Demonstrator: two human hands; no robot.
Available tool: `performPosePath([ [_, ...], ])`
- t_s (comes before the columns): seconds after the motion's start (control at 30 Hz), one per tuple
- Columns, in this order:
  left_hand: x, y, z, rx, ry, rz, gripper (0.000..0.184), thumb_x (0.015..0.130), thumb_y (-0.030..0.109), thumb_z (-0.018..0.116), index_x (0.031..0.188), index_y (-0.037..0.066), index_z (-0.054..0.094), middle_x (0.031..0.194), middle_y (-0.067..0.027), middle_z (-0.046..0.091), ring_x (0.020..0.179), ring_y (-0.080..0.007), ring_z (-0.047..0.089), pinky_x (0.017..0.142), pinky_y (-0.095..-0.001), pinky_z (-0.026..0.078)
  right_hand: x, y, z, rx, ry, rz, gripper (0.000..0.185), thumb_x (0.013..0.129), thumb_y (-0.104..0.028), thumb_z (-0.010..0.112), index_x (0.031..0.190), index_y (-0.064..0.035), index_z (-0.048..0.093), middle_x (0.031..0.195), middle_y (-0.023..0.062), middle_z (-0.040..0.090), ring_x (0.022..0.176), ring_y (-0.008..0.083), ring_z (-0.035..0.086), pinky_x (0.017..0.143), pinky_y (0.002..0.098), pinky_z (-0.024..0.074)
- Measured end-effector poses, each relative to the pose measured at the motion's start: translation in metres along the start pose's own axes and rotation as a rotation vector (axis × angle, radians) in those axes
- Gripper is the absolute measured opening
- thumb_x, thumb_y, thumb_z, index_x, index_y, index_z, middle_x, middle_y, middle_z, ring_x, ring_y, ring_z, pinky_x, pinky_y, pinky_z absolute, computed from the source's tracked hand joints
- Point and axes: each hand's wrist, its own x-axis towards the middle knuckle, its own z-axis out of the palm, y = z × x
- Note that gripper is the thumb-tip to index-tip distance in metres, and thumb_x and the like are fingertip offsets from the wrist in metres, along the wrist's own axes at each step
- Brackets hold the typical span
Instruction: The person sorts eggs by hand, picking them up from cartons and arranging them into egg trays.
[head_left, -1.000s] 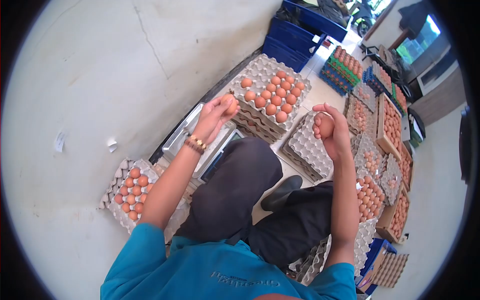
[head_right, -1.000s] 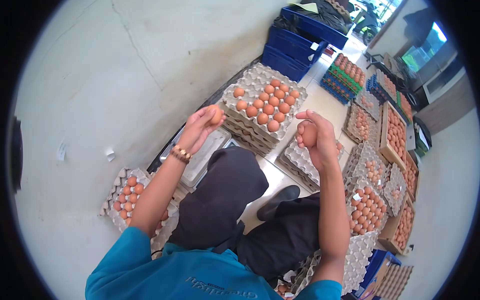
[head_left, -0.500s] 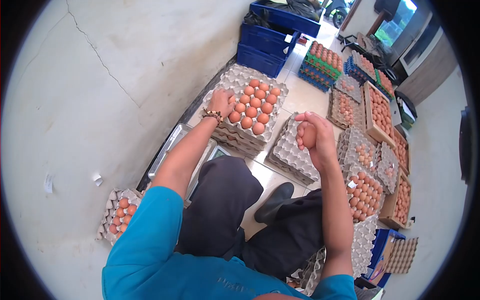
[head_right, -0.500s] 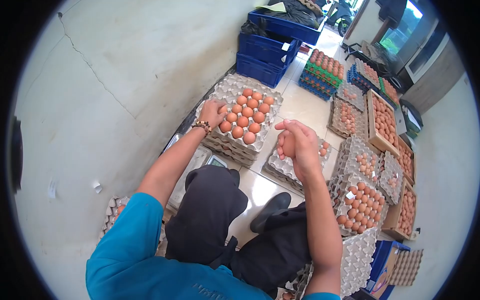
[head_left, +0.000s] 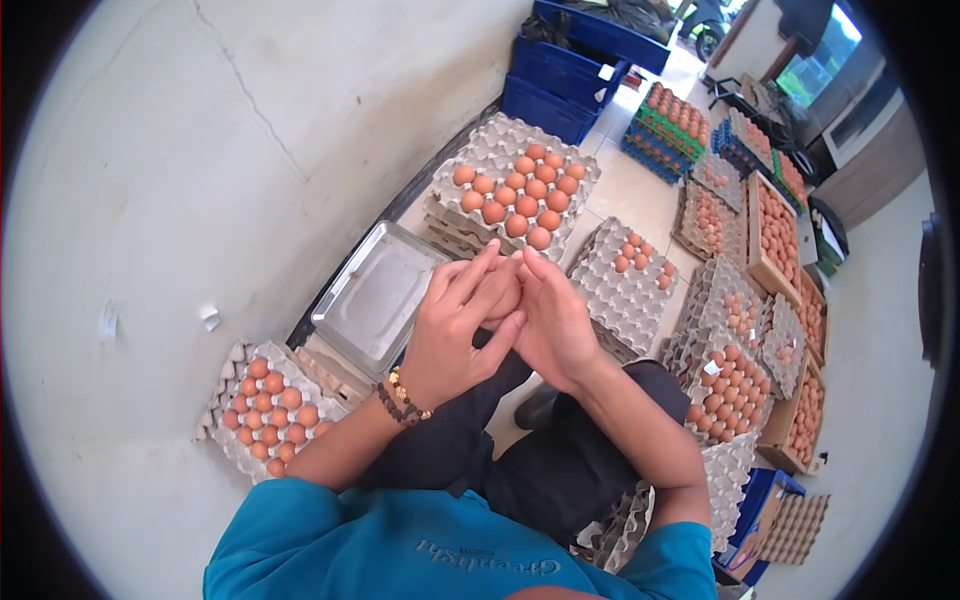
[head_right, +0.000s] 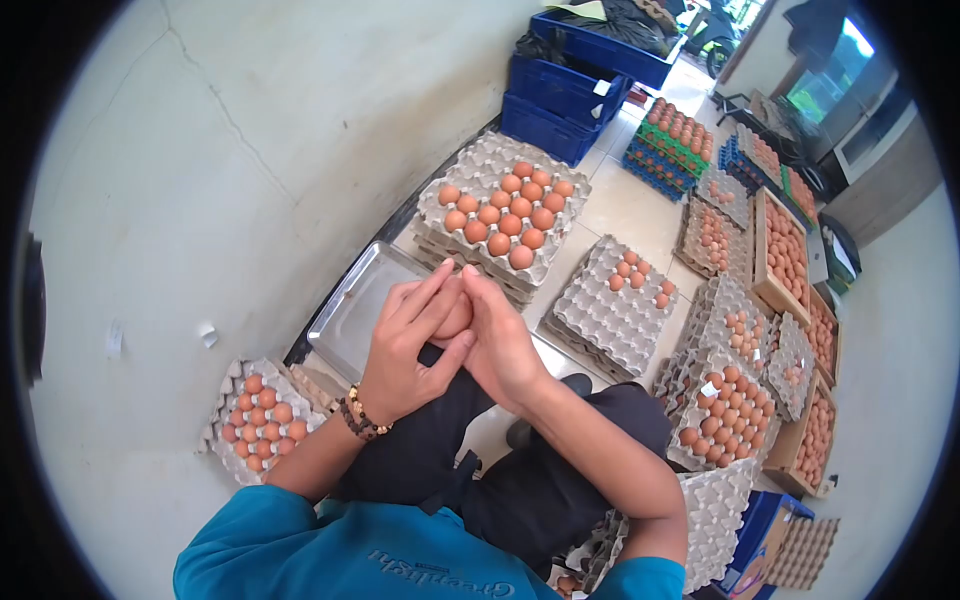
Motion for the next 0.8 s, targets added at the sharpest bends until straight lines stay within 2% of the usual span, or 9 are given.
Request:
performPosePath([
  [0.1, -0.018, -0.002, -0.018, -0.069, 0.053, -0.078, 0.057, 0.077, 0.001, 0.075, 0.132, -0.001, 0.059, 0.132, -0.0167, 0.061, 0.103, -0.0345, 0.064, 0.089, -0.0383, 0.052, -0.005, 0.001, 0.023, 0.154, -0.104, 0.073, 0.070, 0.101, -0.057, 0.038, 0.140, 0.0018, 0.040, 0.127, 0.0177, 0.054, 0.115, 0.0237, 0.057, 0.108, 0.0409, 0.0417],
  [0.13, -0.023, -0.002, -0.029, -0.108, 0.035, -0.151, 0.057, 0.080, 0.003, 0.076, 0.133, -0.003, 0.057, 0.128, -0.0181, 0.064, 0.107, -0.0322, 0.065, 0.093, -0.0372, 0.052, -0.004, 0.001, 0.022, 0.130, -0.143, 0.126, 0.087, 0.098, -0.066, 0.034, 0.152, 0.0007, 0.022, 0.137, 0.0254, 0.047, 0.124, 0.0298, 0.053, 0.111, 0.0425, 0.0375],
  [0.23, -0.056, -0.018, -0.053, -0.579, 0.157, -0.456, 0.053, 0.087, 0.012, 0.074, 0.133, -0.006, 0.056, 0.129, -0.0188, 0.063, 0.116, -0.0294, 0.063, 0.098, -0.0379, 0.051, -0.003, 0.002, 0.032, 0.053, -0.296, 0.227, 0.094, 0.096, -0.072, 0.031, 0.155, -0.0013, 0.013, 0.143, 0.0306, 0.042, 0.130, 0.0358, 0.049, 0.112, 0.0442, 0.0368],
  [0.27, -0.065, -0.021, -0.067, -0.801, 0.193, -0.571, 0.055, 0.092, 0.015, 0.071, 0.137, -0.007, 0.050, 0.132, -0.0184, 0.060, 0.123, -0.0295, 0.059, 0.105, -0.0389, 0.048, -0.002, 0.003, 0.036, -0.018, -0.272, 0.247, 0.096, 0.095, -0.074, 0.030, 0.157, -0.0032, 0.010, 0.144, 0.0339, 0.040, 0.130, 0.0396, 0.050, 0.110, 0.0459, 0.0388],
  [0.4, -0.124, -0.044, -0.119, -1.292, 0.369, -0.767, 0.057, 0.098, 0.017, 0.062, 0.143, -0.007, 0.038, 0.136, -0.0174, 0.052, 0.131, -0.0311, 0.052, 0.116, -0.0447, 0.039, 0.006, -0.002, 0.024, -0.284, -0.147, 0.113, 0.086, 0.098, -0.070, 0.027, 0.146, 0.0008, 0.034, 0.126, 0.0298, 0.058, 0.110, 0.0376, 0.064, 0.098, 0.0440, 0.0499],
  [0.53, -0.217, -0.060, -0.158, -1.069, 0.711, -0.940, 0.049, 0.101, 0.021, 0.057, 0.139, -0.007, 0.043, 0.133, -0.0155, 0.056, 0.133, -0.0265, 0.051, 0.114, -0.0375, 0.040, 0.005, -0.028, 0.000, -0.166, -0.175, -0.012, 0.074, 0.104, -0.054, 0.029, 0.141, 0.0099, 0.038, 0.124, 0.0295, 0.057, 0.108, 0.0371, 0.063, 0.097, 0.0431, 0.0502],
  [0.6, -0.264, -0.064, -0.173, -0.882, 0.900, -1.009, 0.044, 0.100, 0.022, 0.059, 0.133, -0.005, 0.051, 0.129, -0.0129, 0.059, 0.125, -0.0231, 0.057, 0.106, -0.0326, 0.046, 0.000, -0.041, -0.008, -0.180, -0.192, -0.070, 0.071, 0.105, -0.050, 0.031, 0.141, 0.0105, 0.037, 0.126, 0.0263, 0.057, 0.108, 0.0335, 0.062, 0.098, 0.0412, 0.0486],
  [0.67, -0.310, -0.061, -0.181, -0.388, 0.901, -1.198, 0.039, 0.097, 0.022, 0.065, 0.127, -0.002, 0.059, 0.123, -0.0095, 0.062, 0.110, -0.0200, 0.063, 0.093, -0.0307, 0.051, -0.005, -0.054, -0.022, -0.201, -0.164, -0.112, 0.070, 0.105, -0.049, 0.033, 0.141, 0.0106, 0.037, 0.125, 0.0257, 0.057, 0.108, 0.0324, 0.062, 0.098, 0.0406, 0.0485],
  [0.8, -0.371, -0.030, -0.170, 0.335, 0.647, -1.208, 0.036, 0.090, 0.017, 0.073, 0.121, 0.001, 0.063, 0.114, -0.0083, 0.064, 0.094, -0.0182, 0.063, 0.081, -0.0305, 0.051, -0.009, -0.073, -0.054, -0.237, -0.137, -0.156, 0.068, 0.105, -0.046, 0.035, 0.143, 0.0104, 0.035, 0.126, 0.0224, 0.057, 0.109, 0.0287, 0.060, 0.099, 0.0384, 0.0474],
])
